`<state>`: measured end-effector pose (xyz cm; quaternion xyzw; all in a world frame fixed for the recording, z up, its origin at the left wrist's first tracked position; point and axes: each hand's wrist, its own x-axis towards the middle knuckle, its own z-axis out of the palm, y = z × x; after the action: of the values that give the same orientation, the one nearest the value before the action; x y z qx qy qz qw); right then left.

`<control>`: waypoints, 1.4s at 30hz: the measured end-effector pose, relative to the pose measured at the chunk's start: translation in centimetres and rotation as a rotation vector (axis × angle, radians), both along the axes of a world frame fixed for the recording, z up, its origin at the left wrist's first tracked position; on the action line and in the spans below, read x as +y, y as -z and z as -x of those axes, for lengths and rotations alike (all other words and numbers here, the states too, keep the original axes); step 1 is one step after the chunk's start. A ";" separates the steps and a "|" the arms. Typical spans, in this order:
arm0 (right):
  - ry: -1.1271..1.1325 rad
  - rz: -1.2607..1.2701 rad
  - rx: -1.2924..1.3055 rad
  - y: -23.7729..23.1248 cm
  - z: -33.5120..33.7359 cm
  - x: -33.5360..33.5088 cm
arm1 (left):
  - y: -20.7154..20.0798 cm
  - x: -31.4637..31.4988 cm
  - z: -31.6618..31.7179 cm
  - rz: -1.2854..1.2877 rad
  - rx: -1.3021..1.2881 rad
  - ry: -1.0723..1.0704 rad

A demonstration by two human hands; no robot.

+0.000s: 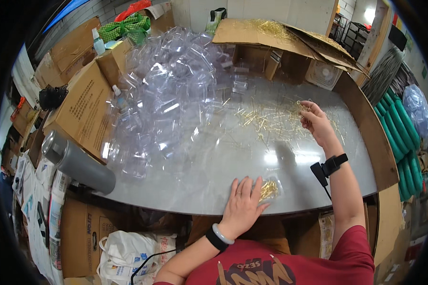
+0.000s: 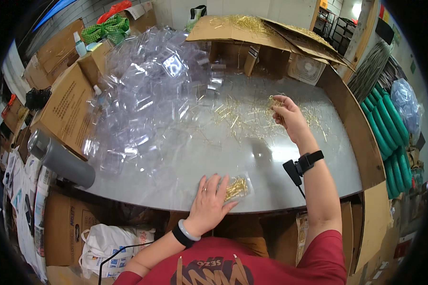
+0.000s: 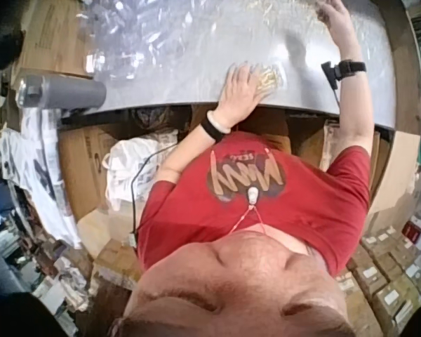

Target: Gathering small gold metal pins, placing them into small clear plastic bags, and organizing the bags into a shipping box.

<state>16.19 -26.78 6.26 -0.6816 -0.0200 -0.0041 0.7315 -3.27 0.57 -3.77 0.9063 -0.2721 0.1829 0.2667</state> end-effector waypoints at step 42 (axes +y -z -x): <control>-0.089 1.035 -0.586 7.0 18.7 5.3 | -1.2 -0.1 -0.1 -0.063 0.186 0.010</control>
<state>-2.55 -21.50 -0.72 -0.9185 -0.2492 -0.1510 0.2675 -3.16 0.44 -2.57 0.9258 -0.2564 0.0880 0.2633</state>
